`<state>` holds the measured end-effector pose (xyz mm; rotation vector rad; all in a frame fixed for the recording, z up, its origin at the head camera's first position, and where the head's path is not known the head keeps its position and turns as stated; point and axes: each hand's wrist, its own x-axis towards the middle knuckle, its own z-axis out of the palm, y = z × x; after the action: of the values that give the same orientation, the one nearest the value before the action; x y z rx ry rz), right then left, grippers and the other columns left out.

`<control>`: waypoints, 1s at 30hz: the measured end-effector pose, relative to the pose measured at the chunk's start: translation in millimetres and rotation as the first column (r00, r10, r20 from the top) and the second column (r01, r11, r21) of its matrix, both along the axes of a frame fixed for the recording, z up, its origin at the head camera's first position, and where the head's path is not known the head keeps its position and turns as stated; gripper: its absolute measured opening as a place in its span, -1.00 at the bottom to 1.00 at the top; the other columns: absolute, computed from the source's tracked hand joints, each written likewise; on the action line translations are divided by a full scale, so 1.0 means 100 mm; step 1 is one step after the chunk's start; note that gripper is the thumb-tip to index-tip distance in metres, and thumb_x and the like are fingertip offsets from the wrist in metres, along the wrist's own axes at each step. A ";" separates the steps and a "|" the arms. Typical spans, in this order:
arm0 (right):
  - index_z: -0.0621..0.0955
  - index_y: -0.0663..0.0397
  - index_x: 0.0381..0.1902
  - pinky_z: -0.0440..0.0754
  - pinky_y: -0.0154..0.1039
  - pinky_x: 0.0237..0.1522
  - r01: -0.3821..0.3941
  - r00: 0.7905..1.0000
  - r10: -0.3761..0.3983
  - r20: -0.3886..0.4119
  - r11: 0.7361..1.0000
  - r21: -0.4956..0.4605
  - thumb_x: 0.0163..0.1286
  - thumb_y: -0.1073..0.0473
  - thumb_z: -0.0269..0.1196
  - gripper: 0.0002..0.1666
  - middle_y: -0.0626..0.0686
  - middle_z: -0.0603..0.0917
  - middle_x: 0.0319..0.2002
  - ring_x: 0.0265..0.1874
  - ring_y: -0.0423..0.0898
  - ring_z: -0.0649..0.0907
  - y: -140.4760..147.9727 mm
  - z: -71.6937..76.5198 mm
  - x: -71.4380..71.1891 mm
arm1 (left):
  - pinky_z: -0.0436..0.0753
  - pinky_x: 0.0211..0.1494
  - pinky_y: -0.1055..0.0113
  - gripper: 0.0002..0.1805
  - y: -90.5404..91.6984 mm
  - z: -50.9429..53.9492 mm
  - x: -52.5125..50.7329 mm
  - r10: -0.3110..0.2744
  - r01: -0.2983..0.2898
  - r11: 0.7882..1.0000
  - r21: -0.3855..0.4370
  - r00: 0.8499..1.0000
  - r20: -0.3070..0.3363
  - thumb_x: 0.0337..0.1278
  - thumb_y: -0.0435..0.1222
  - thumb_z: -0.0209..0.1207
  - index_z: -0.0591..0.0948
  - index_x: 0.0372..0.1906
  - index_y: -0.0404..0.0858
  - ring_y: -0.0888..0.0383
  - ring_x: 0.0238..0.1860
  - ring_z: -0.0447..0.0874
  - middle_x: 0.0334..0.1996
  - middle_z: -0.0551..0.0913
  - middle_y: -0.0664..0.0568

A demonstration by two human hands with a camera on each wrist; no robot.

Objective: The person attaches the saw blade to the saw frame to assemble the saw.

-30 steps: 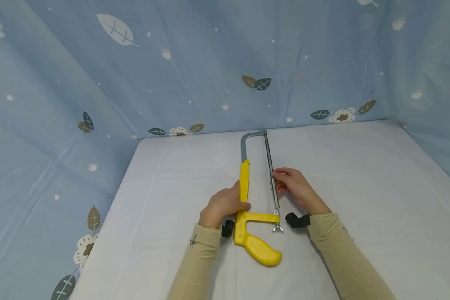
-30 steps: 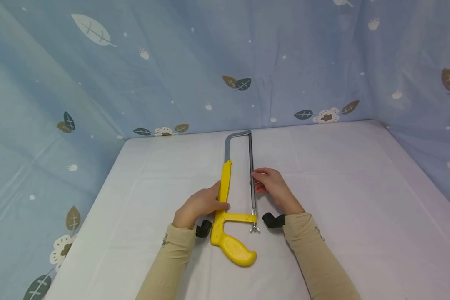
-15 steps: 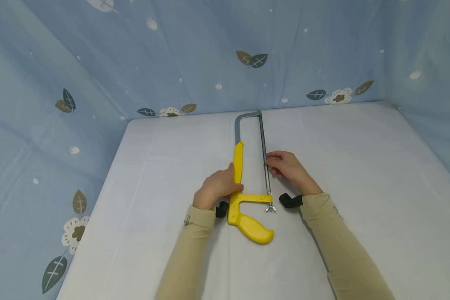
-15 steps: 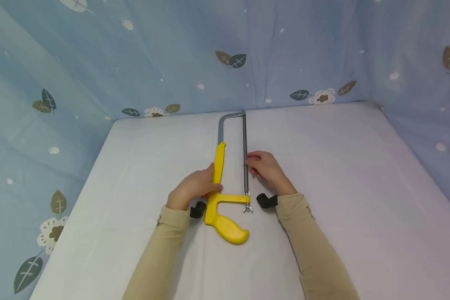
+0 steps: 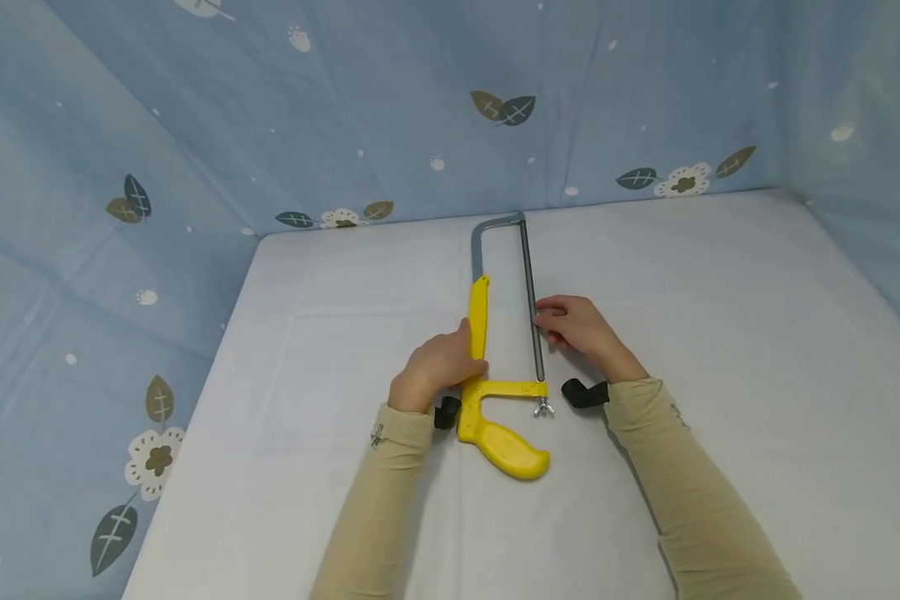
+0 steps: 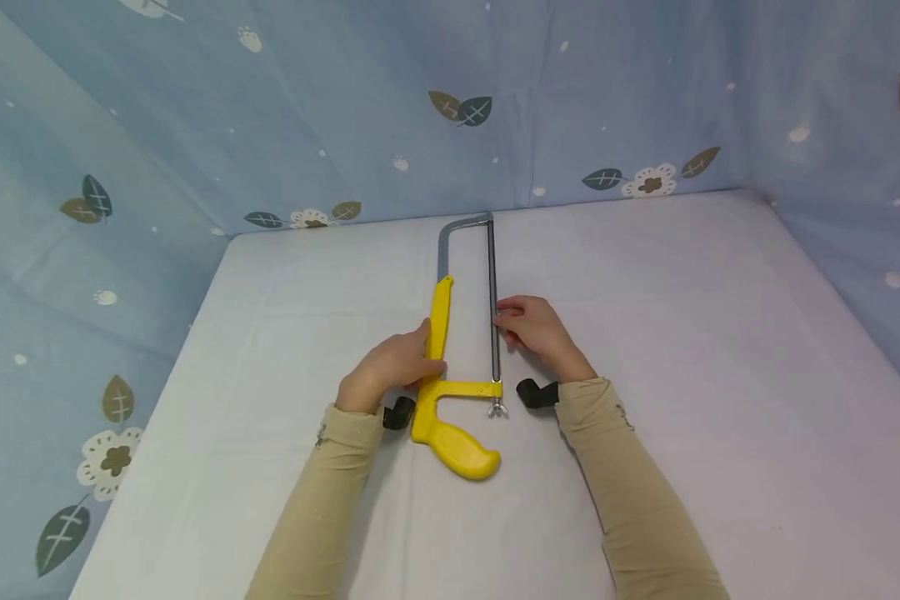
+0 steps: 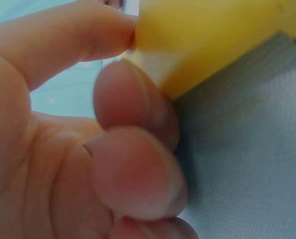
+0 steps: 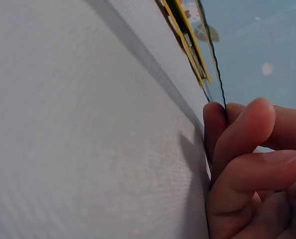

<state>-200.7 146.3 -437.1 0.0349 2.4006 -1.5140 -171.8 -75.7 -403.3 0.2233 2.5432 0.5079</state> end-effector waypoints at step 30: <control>0.56 0.22 -0.12 0.42 -0.24 -0.64 0.022 0.985 -0.053 -0.166 0.983 -0.183 0.37 0.07 -0.01 -0.64 0.15 0.55 -0.54 -0.69 -0.01 0.47 0.04 0.38 0.15 | 0.40 -0.51 0.34 -0.11 -0.01 -0.02 0.04 0.032 -0.032 0.999 0.025 0.999 -0.010 0.03 -0.04 0.09 -0.08 0.40 -0.18 0.13 -0.59 0.44 -0.37 0.49 -0.02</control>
<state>-185.7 150.3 -398.9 -0.0934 2.3904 -1.8146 -167.9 -76.7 -405.1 0.1950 2.5553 0.5520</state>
